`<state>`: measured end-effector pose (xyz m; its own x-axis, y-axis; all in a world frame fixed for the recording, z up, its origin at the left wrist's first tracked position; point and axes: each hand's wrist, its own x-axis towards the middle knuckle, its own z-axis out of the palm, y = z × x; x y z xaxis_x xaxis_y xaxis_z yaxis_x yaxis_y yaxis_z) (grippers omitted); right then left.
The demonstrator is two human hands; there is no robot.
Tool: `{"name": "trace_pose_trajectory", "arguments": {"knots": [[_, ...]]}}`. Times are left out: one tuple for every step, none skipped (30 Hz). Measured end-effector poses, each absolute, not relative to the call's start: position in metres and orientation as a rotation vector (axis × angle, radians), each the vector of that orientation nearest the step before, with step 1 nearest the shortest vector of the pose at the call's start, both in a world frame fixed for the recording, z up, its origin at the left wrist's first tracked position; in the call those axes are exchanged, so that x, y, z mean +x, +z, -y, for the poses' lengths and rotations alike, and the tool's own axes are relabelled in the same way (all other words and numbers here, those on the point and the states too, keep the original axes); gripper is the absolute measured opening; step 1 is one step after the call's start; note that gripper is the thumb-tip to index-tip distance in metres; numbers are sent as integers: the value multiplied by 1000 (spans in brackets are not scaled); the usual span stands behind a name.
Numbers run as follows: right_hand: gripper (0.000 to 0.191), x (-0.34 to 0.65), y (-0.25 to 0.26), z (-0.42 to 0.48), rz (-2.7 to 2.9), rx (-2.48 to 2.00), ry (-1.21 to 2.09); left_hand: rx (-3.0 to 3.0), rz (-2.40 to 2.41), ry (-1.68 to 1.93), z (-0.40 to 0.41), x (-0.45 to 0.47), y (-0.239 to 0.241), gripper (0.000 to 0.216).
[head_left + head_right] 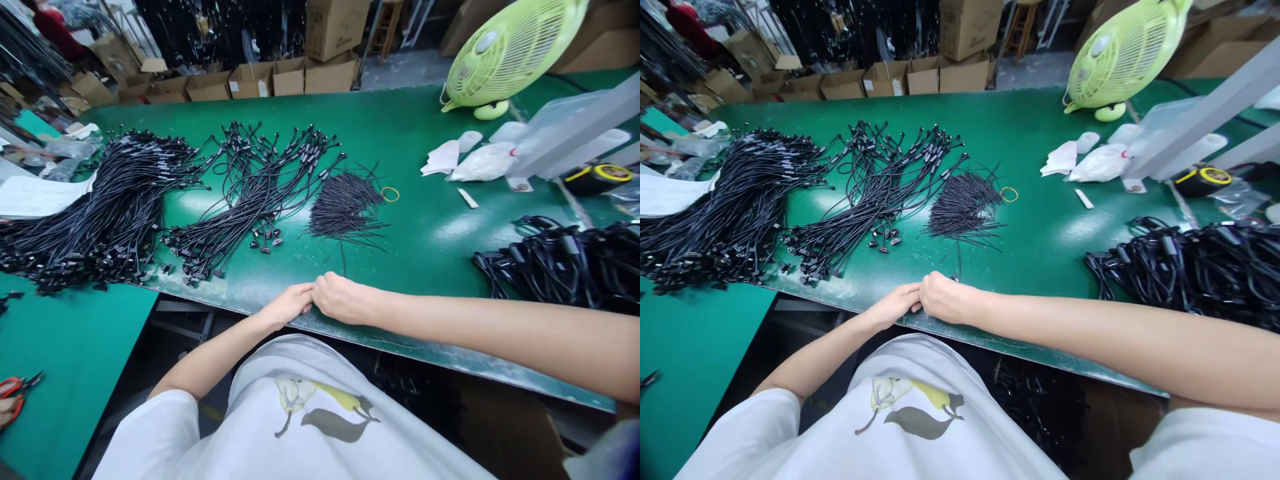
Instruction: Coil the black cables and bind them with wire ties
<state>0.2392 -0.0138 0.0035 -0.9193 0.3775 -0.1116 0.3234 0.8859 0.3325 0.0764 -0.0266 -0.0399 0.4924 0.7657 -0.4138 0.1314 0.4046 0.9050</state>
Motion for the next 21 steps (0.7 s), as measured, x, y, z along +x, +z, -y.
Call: {"name": "trace_pose_trajectory", "arguments": {"knots": [[19, 238, 2, 9, -2878, 702, 306, 1102, -1030, 584, 26, 80, -41, 21], [18, 237, 0, 4, -2877, 887, 141, 1087, -1055, 691, 25, 84, -43, 22], [19, 235, -2, 0, -2882, 1084, -27, 1055, -1075, 806, 23, 87, -45, 26], [22, 233, -4, -4, -2897, 1286, -204, 1013, -1090, 912, 20, 90, -47, 30], [25, 230, -7, -6, -2922, 1484, -394, 977, -1096, 997, 16, 92, -50, 34], [28, 227, -10, -8, -2950, 1671, -612, 967, -1091, 1055, 12, 92, -51, 37], [31, 225, -14, -8, -2961, 1833, -873, 992, -1081, 1099, 8, 90, -50, 38], [32, 223, -18, -7, -2940, 1953, -1178, 1065, -1071, 1130, 5, 86, -48, 35], [32, 222, -23, -6, -2870, 2023, -1505, 1186, -1067, 1157, 4, 81, -45, 31], [32, 222, -26, -5, -2753, 2035, -1811, 1341, -1067, 1173, 3, 75, -40, 27], [32, 224, -29, -5, -2627, 2003, -2051, 1513, -1067, 1165, 5, 69, -34, 25], [32, 227, -31, -5, -2536, 1965, -2192, 1689, -1056, 1119, 8, 63, -28, 25], [32, 232, -32, -6, -2509, 1957, -2220, 1855, -1024, 1031, 11, 59, -23, 27], [32, 236, -31, -7, -2550, 1999, -2139, 1986, -976, 915, 15, 56, -20, 31], [32, 240, -30, -6, -2646, 2066, -1965, 2062, -923, 791, 18, 54, -19, 34], [32, 243, -29, -5, -2778, 2122, -1722, 2075, -882, 684, 20, 54, -21, 35], [32, 244, -27, -2, -2924, 2115, -1448, 2030, -869, 623, 20, 55, -24, 34], [32, 243, -25, 3, -3067, 2025, -1182, 1944, -876, 609, 18, 57, -29, 33], [31, 240, -24, 8, -3194, 1865, -955, 1834, -890, 628, 15, 57, -33, 31], [30, 237, -24, 14, -3289, 1677, -785, 1721, -895, 661, 11, 57, -36, 30], [28, 233, -24, 20, -3343, 1504, -693, 1621, -885, 700, 6, 56, -38, 31]]}}
